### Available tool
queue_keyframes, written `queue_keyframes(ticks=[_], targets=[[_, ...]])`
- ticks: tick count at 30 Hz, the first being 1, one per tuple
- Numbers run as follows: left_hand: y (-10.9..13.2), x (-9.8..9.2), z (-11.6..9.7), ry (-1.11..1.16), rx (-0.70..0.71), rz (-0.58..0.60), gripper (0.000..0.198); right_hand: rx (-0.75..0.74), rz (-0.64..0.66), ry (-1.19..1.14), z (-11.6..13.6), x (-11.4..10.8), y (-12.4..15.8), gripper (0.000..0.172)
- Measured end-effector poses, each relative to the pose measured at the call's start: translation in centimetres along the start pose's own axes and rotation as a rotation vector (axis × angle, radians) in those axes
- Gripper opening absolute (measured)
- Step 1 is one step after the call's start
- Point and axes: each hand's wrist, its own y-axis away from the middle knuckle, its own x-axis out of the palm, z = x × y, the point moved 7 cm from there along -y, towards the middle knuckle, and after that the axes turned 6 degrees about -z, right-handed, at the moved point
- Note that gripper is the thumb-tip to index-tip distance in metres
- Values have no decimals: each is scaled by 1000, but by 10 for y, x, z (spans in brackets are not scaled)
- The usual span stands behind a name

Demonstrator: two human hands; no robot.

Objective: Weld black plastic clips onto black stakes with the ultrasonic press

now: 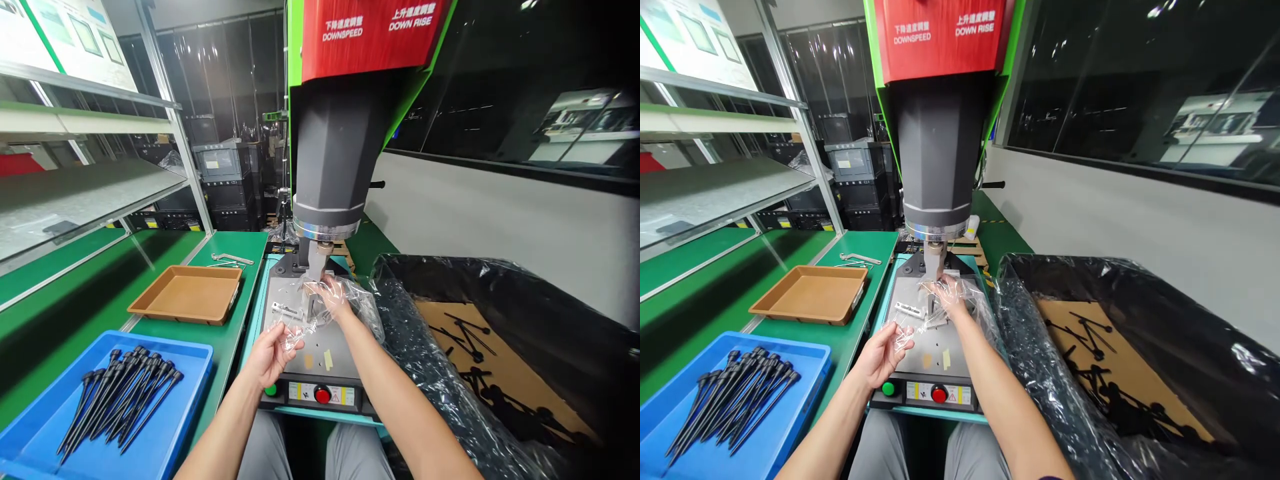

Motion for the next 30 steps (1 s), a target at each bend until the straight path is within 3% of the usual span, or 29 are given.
queue_keyframes(ticks=[7, 13, 20, 26, 30], targets=[[-2, -4, 0, -8, -3, -7, 22, -43, 121, -47, 5, 2, 0, 32], [-1, -3, -2, -16, -6, -21, 21, -78, 58, 33, 10, -8, -1, 28], [-3, -8, 0, -59, 5, -63, 23, -33, -15, 40, -4, -5, -1, 34], [-4, -13, -5, -211, 82, -113, 29, 26, -136, -32, -25, -23, 22, 54], [-6, -23, -5, -355, 134, -171, 30, 114, -147, -118, -44, -38, 50, 59]])
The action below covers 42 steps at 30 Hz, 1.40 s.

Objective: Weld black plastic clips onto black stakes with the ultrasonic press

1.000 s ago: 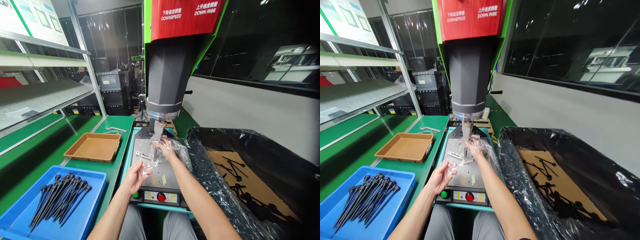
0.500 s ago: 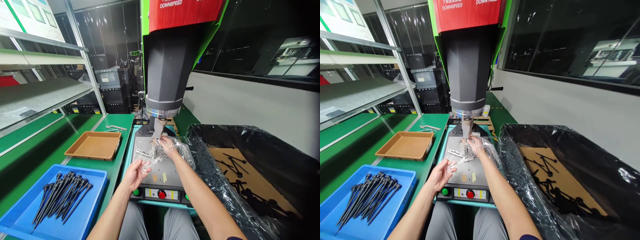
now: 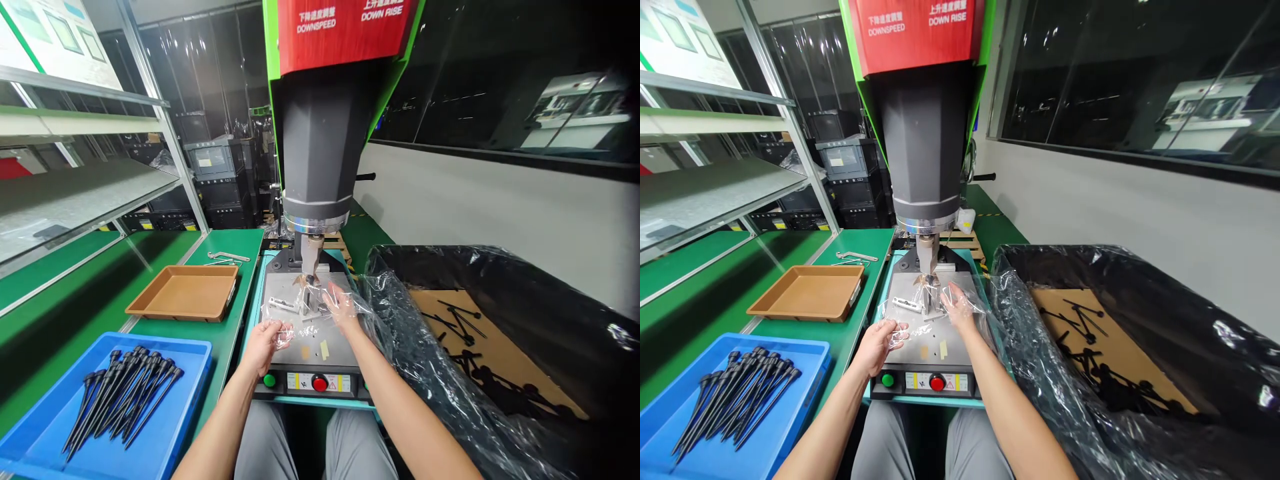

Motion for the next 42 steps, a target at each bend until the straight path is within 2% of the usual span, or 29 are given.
queue_keyframes(ticks=[4, 9, 12, 14, 15, 19, 24, 31, 36, 42], targets=[[-4, -8, 8, -64, 29, -24, 30, 95, 62, -148, -7, -15, 37, 62], [-8, -12, 16, -101, 30, -14, 30, 271, 265, -568, -1, -20, 96, 63], [-9, -15, 19, -130, 30, -18, 33, 346, 193, -644, -8, -26, 112, 39], [-10, -16, 20, -154, 39, -21, 35, 385, 81, -640, -17, -31, 114, 26], [-10, -17, 20, -166, 47, -23, 36, 397, 38, -627, -20, -32, 113, 24], [-12, -18, 21, -192, 74, -25, 35, 403, -15, -607, -21, -30, 107, 32], [-15, -15, 22, -179, 90, 27, 32, 407, -71, -655, -16, -35, 103, 38], [-15, -11, 22, -216, 98, 39, 38, 437, -165, -752, -19, -35, 101, 39], [-20, -9, 20, -214, 115, 41, 37, 447, -186, -814, -15, -32, 97, 39], [-22, -10, 23, -196, 95, 45, 38, 471, -160, -791, -25, -34, 100, 50]])
